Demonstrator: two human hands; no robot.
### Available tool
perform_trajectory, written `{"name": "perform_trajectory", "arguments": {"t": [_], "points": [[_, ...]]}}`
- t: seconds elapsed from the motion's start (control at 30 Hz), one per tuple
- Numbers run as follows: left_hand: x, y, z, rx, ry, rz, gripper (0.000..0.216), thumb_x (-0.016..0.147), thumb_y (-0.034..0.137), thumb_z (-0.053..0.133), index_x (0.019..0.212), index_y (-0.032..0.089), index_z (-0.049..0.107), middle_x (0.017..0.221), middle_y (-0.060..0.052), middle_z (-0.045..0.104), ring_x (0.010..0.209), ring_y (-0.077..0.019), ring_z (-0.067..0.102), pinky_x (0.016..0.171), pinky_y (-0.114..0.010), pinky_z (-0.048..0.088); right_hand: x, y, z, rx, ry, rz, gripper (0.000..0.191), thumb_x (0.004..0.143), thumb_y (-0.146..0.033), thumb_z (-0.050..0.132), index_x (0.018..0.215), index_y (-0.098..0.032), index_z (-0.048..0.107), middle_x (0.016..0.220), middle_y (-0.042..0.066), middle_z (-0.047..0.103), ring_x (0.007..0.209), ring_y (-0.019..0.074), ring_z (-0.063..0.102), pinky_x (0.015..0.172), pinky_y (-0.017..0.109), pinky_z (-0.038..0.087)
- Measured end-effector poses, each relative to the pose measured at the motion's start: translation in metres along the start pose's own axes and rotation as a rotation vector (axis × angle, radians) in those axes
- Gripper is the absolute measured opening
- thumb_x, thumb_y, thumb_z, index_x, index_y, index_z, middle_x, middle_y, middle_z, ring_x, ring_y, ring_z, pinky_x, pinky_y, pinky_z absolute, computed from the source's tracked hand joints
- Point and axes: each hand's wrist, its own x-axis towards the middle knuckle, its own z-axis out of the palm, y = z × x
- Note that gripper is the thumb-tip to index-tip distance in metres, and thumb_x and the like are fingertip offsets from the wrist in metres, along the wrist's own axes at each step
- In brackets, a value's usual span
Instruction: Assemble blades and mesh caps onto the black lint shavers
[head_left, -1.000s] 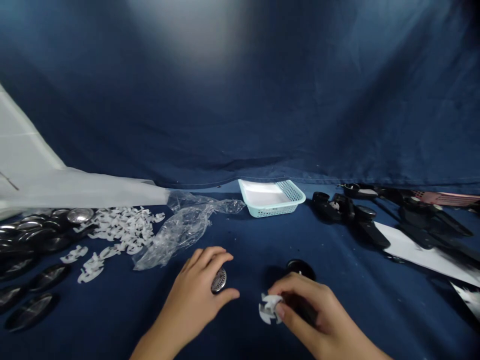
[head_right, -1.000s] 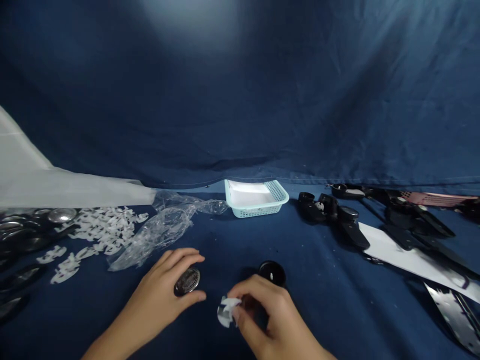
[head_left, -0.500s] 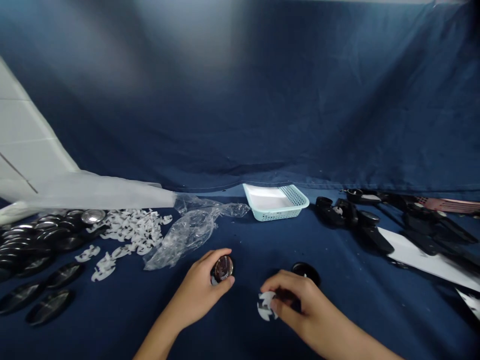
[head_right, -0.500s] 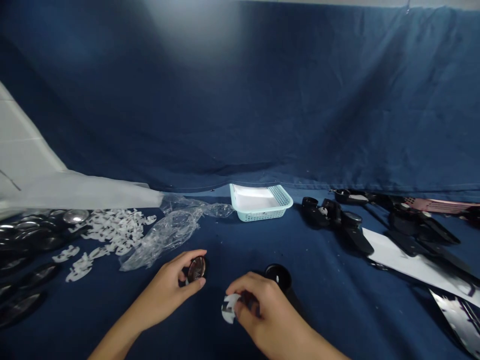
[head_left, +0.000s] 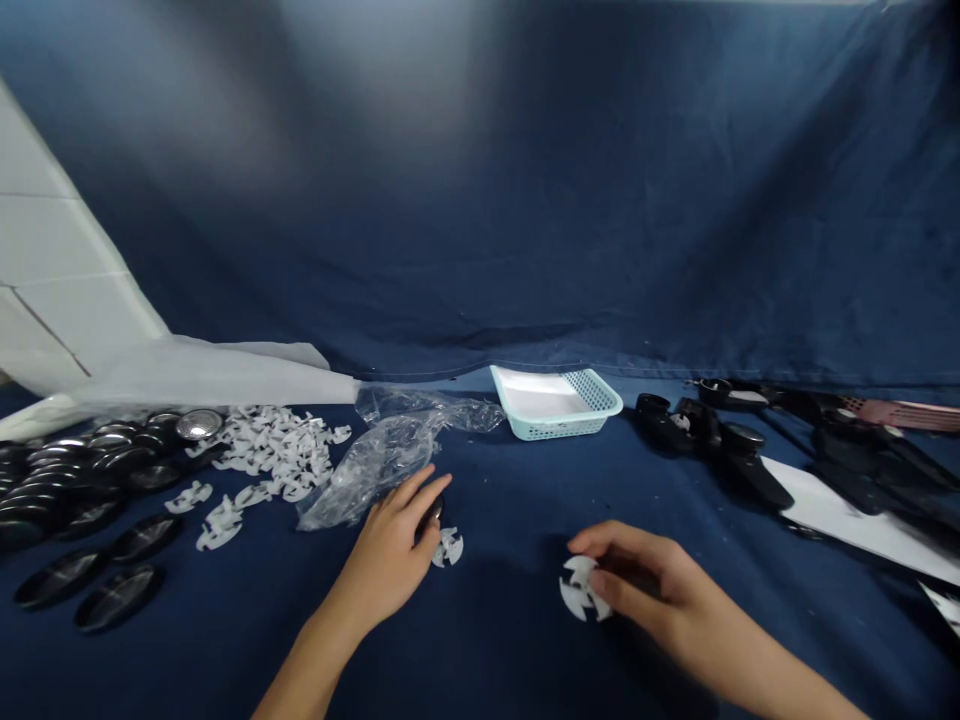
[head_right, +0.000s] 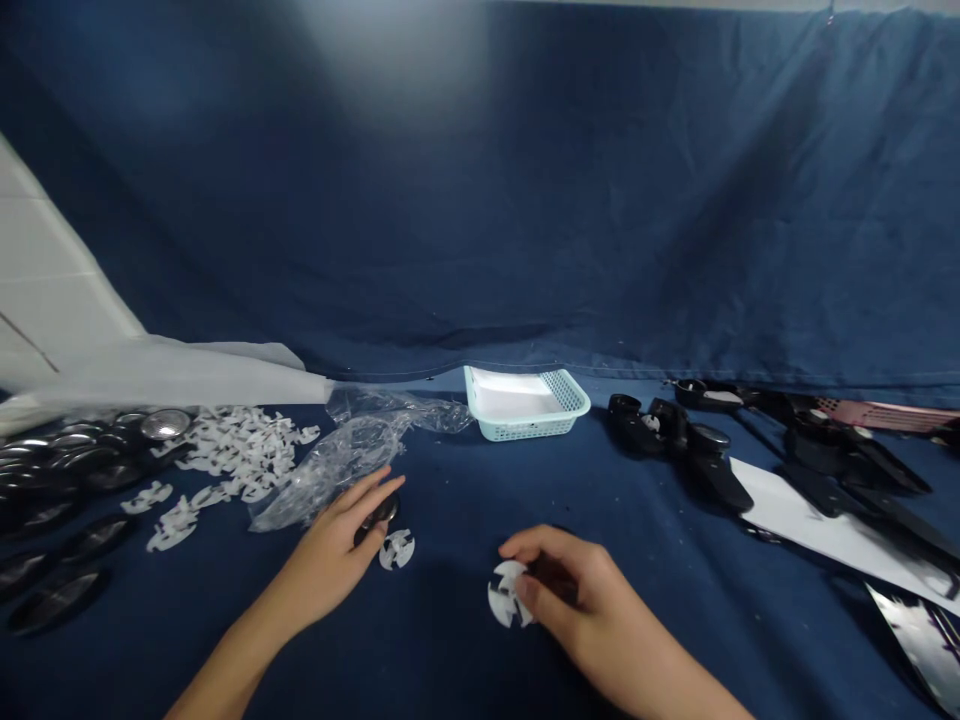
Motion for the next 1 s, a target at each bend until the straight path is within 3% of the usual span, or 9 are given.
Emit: {"name": "perform_trajectory", "arguments": {"t": [0.1, 0.2, 0.33, 0.5, 0.67, 0.8, 1.0], "points": [[-0.005, 0.007, 0.0, 0.046, -0.06, 0.121, 0.041, 0.088, 0.028, 0.056, 0.128, 0.036, 0.059, 0.137, -0.002, 0.058, 0.129, -0.0285, 0.048, 0.11, -0.055, 0.031, 0.001, -0.004, 0.008, -0.144, -0.003, -0.059, 0.02, 0.09, -0.033, 0.058, 0.106, -0.025, 0.068, 0.095, 0.003, 0.07, 0.077, 0.0176, 0.063, 0.07, 0.029, 0.052], [-0.008, 0.006, 0.004, 0.083, -0.11, 0.185, 0.045, 0.079, 0.03, 0.069, 0.123, 0.037, 0.063, 0.125, 0.0, 0.066, 0.125, -0.0296, 0.052, 0.114, -0.061, 0.02, 0.011, -0.003, 0.002, -0.165, 0.023, -0.082, 0.019, 0.092, -0.034, 0.057, 0.103, -0.023, 0.068, 0.088, 0.002, 0.07, 0.076, 0.0178, 0.064, 0.069, 0.029, 0.051], [-0.004, -0.006, 0.01, 0.129, -0.082, 0.184, 0.047, 0.081, 0.018, 0.062, 0.126, 0.032, 0.06, 0.119, -0.004, 0.069, 0.122, -0.0283, 0.056, 0.113, -0.065, 0.015, 0.027, 0.012, -0.024, -0.165, 0.158, -0.061, 0.023, 0.092, -0.039, 0.057, 0.096, -0.02, 0.068, 0.085, 0.002, 0.069, 0.077, 0.0184, 0.062, 0.067, 0.028, 0.047], [0.0, -0.008, 0.007, 0.131, -0.026, 0.186, 0.048, 0.083, 0.017, 0.059, 0.129, 0.033, 0.057, 0.128, -0.003, 0.063, 0.126, -0.0296, 0.051, 0.112, -0.063, 0.022, 0.028, 0.036, -0.041, -0.153, 0.233, -0.042, 0.025, 0.091, -0.042, 0.059, 0.086, -0.02, 0.067, 0.084, 0.004, 0.068, 0.081, 0.0202, 0.061, 0.071, 0.03, 0.046], [-0.002, 0.016, 0.011, 0.084, 0.033, 0.218, 0.032, 0.092, 0.029, 0.053, 0.123, 0.03, 0.06, 0.124, -0.004, 0.065, 0.121, -0.0275, 0.053, 0.106, -0.053, 0.037, 0.019, 0.043, -0.039, -0.056, 0.264, 0.027, 0.03, 0.09, -0.048, 0.059, 0.085, -0.019, 0.066, 0.123, 0.01, 0.061, 0.099, 0.0235, 0.061, 0.082, 0.033, 0.048], [-0.004, 0.045, 0.025, -0.024, 0.048, 0.3, 0.025, 0.093, 0.026, 0.053, 0.115, 0.028, 0.064, 0.114, -0.003, 0.068, 0.111, -0.0245, 0.059, 0.1, -0.047, 0.045, 0.017, 0.044, -0.037, 0.03, 0.226, 0.107, 0.033, 0.085, -0.052, 0.062, 0.081, -0.019, 0.066, 0.126, 0.01, 0.06, 0.111, 0.0278, 0.057, 0.094, 0.037, 0.043], [-0.002, 0.082, 0.047, -0.175, -0.082, 0.384, 0.03, 0.093, 0.019, 0.053, 0.12, 0.029, 0.059, 0.118, -0.002, 0.065, 0.11, -0.0216, 0.058, 0.097, -0.042, 0.045, 0.021, 0.052, -0.038, 0.022, 0.251, 0.09, 0.036, 0.083, -0.055, 0.063, 0.079, -0.02, 0.067, 0.125, 0.009, 0.061, 0.109, 0.0288, 0.058, 0.091, 0.036, 0.043]]}}
